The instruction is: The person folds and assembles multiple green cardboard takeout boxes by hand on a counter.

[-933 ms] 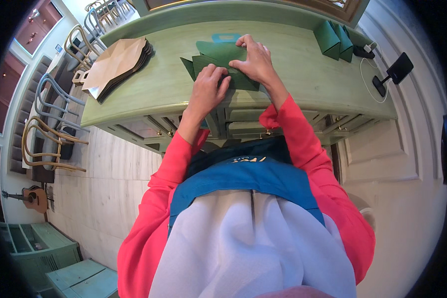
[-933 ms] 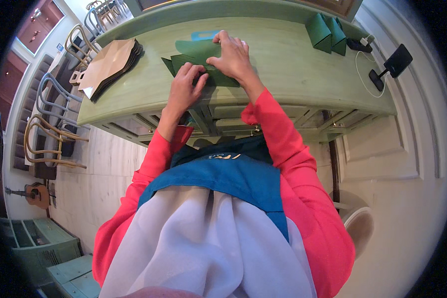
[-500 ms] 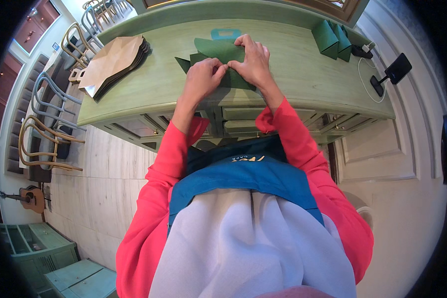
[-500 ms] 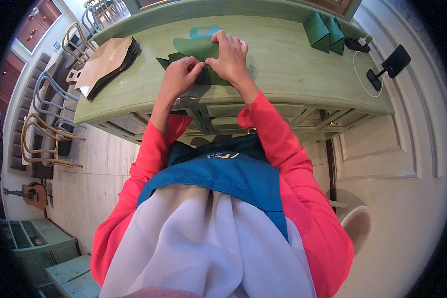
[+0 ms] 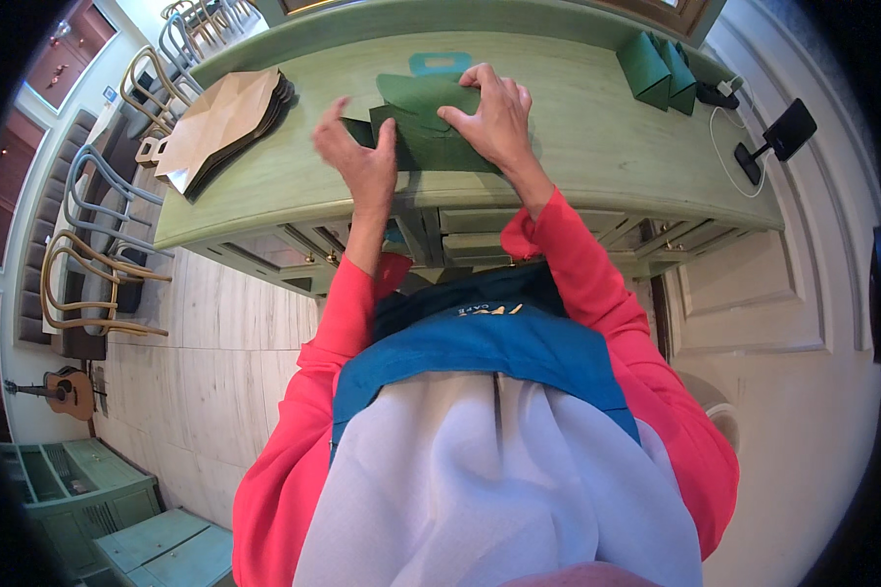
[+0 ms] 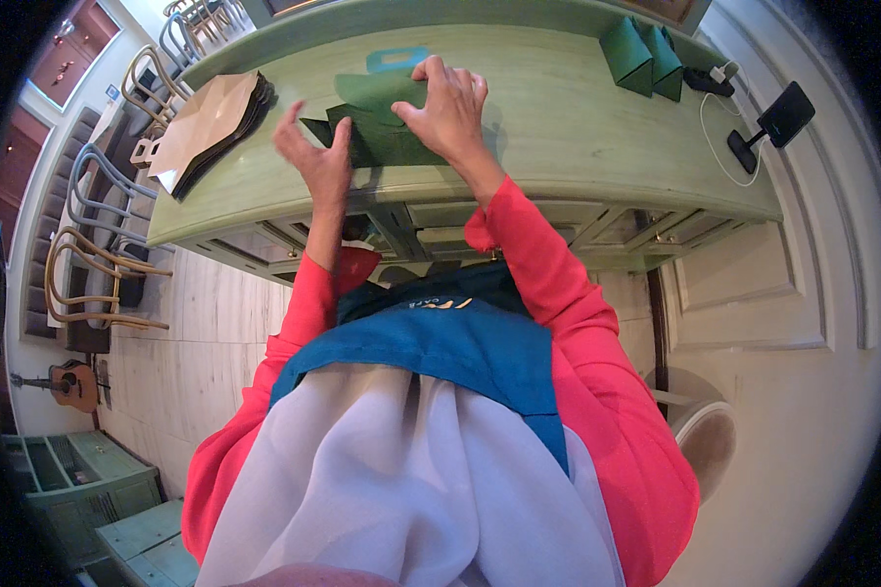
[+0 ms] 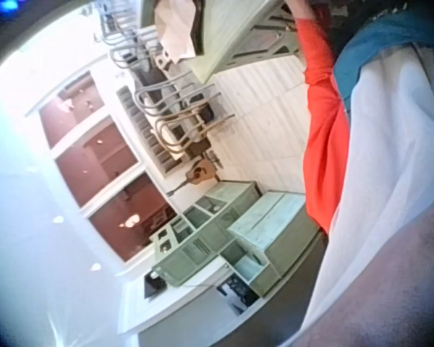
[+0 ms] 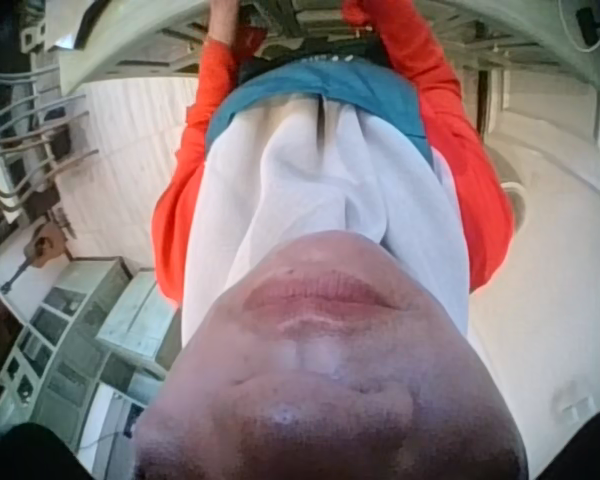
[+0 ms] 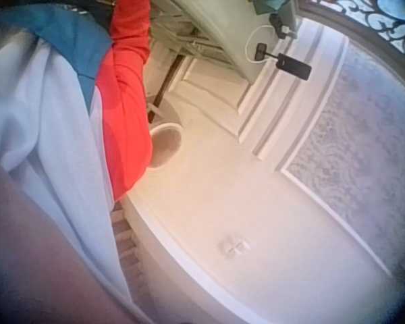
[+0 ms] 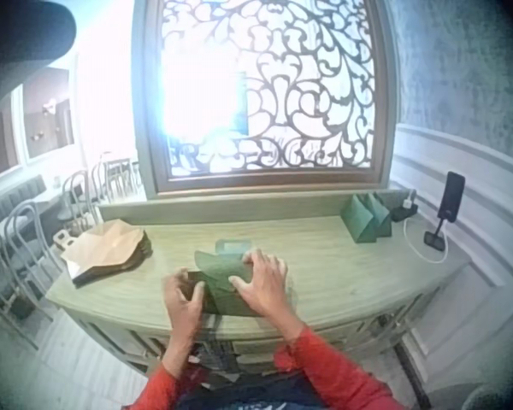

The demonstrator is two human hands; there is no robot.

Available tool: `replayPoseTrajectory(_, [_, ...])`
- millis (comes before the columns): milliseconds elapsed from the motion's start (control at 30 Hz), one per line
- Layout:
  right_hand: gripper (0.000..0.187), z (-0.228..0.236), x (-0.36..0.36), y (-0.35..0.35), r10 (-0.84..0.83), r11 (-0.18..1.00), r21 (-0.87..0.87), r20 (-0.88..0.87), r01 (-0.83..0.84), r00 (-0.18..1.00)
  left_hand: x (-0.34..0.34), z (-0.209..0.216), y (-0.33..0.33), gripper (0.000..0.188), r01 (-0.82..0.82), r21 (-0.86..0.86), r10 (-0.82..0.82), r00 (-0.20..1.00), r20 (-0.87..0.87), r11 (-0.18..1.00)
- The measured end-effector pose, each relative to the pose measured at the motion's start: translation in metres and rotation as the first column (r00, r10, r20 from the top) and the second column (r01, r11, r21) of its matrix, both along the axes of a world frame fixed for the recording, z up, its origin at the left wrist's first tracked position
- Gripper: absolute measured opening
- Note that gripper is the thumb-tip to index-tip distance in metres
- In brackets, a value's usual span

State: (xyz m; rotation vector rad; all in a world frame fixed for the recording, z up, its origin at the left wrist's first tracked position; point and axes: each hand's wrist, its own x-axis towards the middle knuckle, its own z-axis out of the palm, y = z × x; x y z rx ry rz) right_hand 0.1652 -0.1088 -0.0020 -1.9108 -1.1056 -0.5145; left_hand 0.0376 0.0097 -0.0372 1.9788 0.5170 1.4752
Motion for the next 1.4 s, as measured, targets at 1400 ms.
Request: replayPoseTrajectory(1400, [0.039, 0.001, 0.024, -0.002, 0.120, 0.987, -0.097, -0.108, -0.130, 0.987, -0.018, -0.026, -0.034, 0.046, -0.049, 0.371, 0.101, 0.987, -0.124, 0.928])
